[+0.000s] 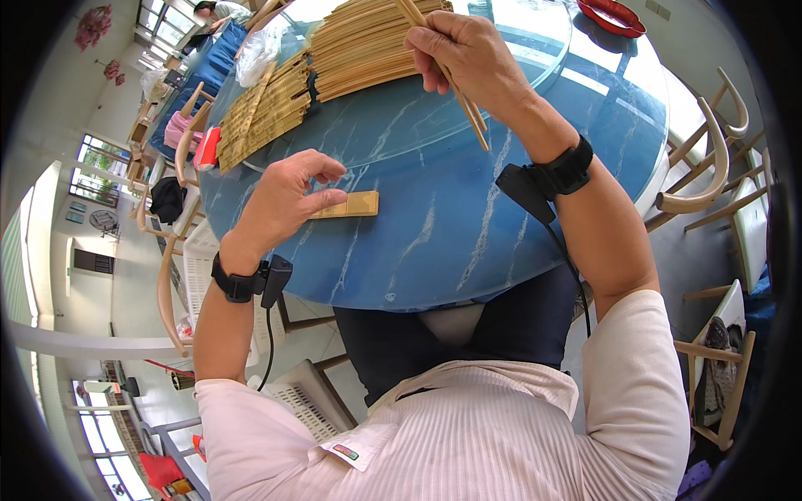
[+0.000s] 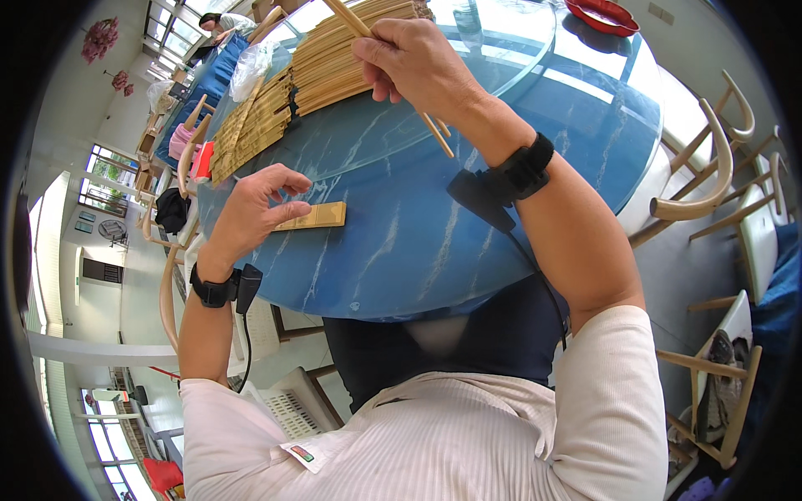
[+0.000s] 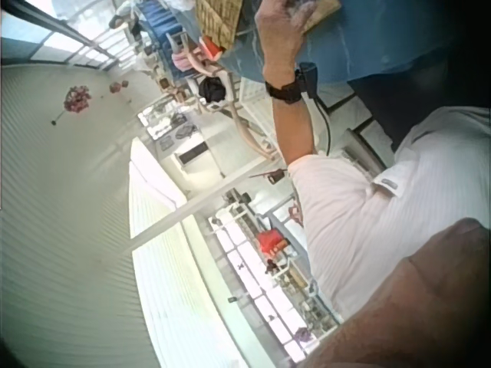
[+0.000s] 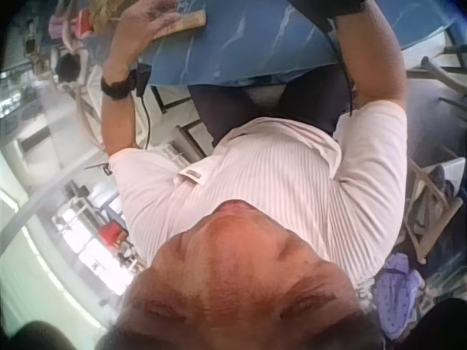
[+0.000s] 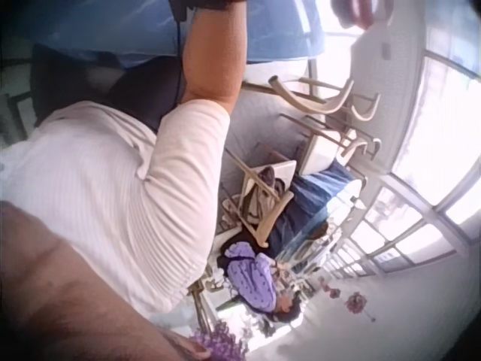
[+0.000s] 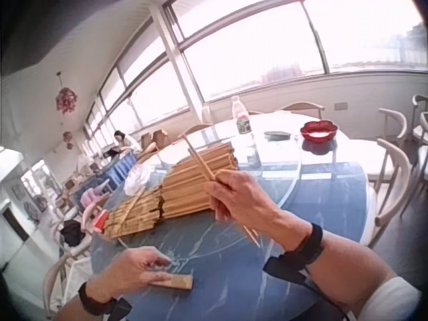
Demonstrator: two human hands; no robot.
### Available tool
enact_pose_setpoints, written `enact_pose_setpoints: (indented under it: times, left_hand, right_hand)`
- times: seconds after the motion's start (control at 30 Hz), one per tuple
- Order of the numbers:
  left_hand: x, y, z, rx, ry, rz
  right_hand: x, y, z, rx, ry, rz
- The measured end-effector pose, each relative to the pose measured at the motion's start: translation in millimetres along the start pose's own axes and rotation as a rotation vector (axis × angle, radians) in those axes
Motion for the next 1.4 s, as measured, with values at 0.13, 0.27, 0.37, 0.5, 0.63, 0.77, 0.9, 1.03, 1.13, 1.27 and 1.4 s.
enact_pose_setpoints:
  times: [0.13, 0.27, 0.37, 0.5, 0.63, 0.77, 0.9, 1.03, 1.13, 1.27, 1.4]
  left_hand:
    - [-14.8, -5.4, 20.9, 0.266, 0.092, 0.282]
    - [-14.4, -21.0, 29.0, 0.232, 0.015, 0.233]
    - [-13.9, -23.3, 24.5, 0.139, 0.006, 0.139]
    - [-11.9, -16.8, 10.1, 0.037, 0.063, 0.056]
    - [-1.5, 10.7, -5.3, 0.002, 0.159, 0.135]
    - [12.9, 43.2, -3.9, 0.178, 0.43, 0.361]
    - [14.2, 59.8, -4.8, 0.039, 0.792, 0.371]
    - [36.5, 27.1, 51.4, -0.966, 0.216, -0.171]
    - [63.4, 20.8, 62.2, -1.447, 0.223, -0.173]
    - [79.4, -4.5, 58.6, -1.456, 0.351, -0.098]
    - [87.6, -23.8, 42.5, -1.339, 0.677, 0.009]
  right_hand:
    - [2.5, 2.3, 4.2, 0.206, 0.038, -0.03]
    - [-9.9, 1.5, 23.2, 0.152, -0.04, 0.041]
    - [-10.6, 1.7, 24.3, 0.189, -0.098, 0.108]
    - [-13.5, 6.8, 27.2, 0.161, -0.163, 0.275]
    - [-28.9, 8.5, 48.4, 0.215, -0.339, 0.408]
    - [-33.4, 0.5, 53.8, 0.321, -0.335, 0.404]
    - [-18.6, 1.8, 28.8, 0.246, -0.079, 0.32]
    - [-10.3, 0.3, 20.1, 0.197, 0.028, 0.291]
    - [-11.3, 5.3, 23.4, 0.16, 0.035, 0.252]
    - [-16.3, 2.2, 35.0, 0.216, 0.073, 0.22]
    - [-23.7, 2.4, 39.4, 0.246, 0.138, 0.235]
Point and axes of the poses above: each hand's wrist, its own x-axis towards the middle knuckle, its own z-axis out of the palm, y = z × x, the point moved 5 cm from there along x, towards the middle knuckle, and after that the axes turned 5 degrees about y, right-handed, at the moved point
